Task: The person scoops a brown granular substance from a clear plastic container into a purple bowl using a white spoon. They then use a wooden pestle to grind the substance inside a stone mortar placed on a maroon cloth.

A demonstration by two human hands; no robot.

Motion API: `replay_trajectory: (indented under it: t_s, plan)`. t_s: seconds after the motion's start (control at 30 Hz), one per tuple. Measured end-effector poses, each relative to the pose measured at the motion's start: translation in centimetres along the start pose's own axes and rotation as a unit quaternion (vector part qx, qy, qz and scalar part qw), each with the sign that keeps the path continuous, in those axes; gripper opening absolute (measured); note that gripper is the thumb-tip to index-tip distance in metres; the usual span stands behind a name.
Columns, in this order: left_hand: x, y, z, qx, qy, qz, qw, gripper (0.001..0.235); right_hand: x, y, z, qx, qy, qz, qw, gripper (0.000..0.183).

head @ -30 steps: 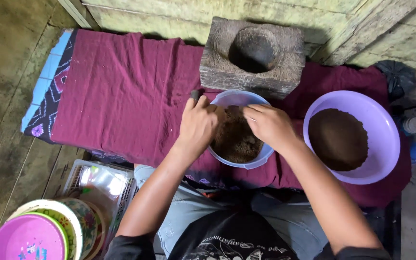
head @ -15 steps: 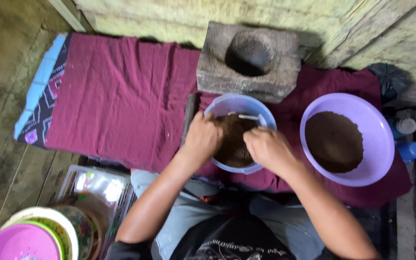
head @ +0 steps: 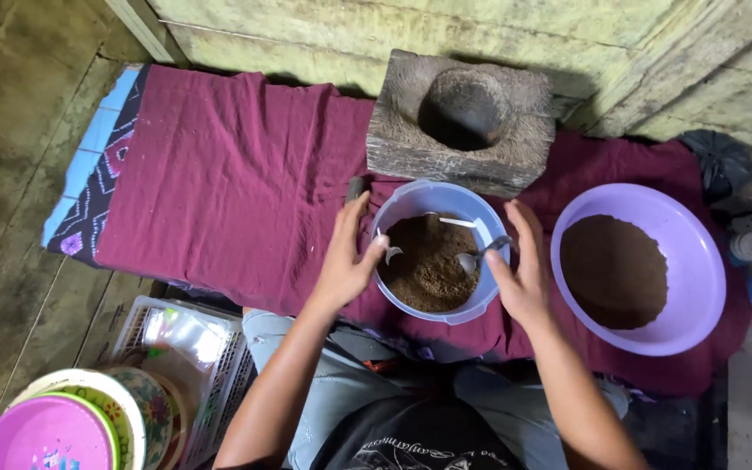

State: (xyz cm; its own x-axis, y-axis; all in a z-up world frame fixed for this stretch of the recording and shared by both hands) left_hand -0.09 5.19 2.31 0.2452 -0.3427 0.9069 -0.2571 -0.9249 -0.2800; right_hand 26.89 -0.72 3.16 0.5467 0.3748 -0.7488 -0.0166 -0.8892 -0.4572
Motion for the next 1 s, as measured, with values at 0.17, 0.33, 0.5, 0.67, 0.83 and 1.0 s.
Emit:
replay_trajectory:
  t_s: [0.17,0.33,0.5,0.67,0.83,1.0]
  plan:
    - [-5.6,3.0,4.0,0.017,0.233,-0.092,0.968,0.058,0.7,3.0,4.6,0.032,-0.127,0.129,0.983,0.067]
    - [-4.5,3.5,3.4,0.123,0.297,-0.097,0.942,0.054,-1.0,0.6,5.8,0.072,-0.235,0.173,0.954,0.071]
    - [-0.1,3.6,-2.1,0.236,0.41,-0.079,0.877,0.059,-3.8,-4.4,8.8,-0.02,-0.258,0.144,0.955,0.064]
    - [-3.7,3.6,-8.6,0.341,0.395,-0.065,0.85,0.057,-5.1,-9.4,17.5,-0.042,-0.324,0.09,0.941,0.054]
    - [-8.2,4.2,-13.9,0.408,0.341,-0.056,0.845,0.055,-4.0,-11.1,25.5,-0.032,-0.38,0.074,0.921,0.052]
    - [-11.6,5.0,-15.0,0.47,0.307,-0.136,0.817,0.056,-1.3,-11.1,30.1,-0.113,-0.216,0.13,0.961,0.064]
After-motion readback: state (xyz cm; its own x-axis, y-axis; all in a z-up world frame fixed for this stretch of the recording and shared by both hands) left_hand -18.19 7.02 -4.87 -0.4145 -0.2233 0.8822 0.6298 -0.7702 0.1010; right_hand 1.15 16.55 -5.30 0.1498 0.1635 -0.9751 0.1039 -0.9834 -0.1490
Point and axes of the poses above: each hand's wrist, its own y-axis away from the middle knuckle, its own z-axis out of the palm, x = y × z, the point moved 4 cm from there along -y, towards the middle knuckle, and after that the axes turned 1 degree about y, right-handed, at the moved point
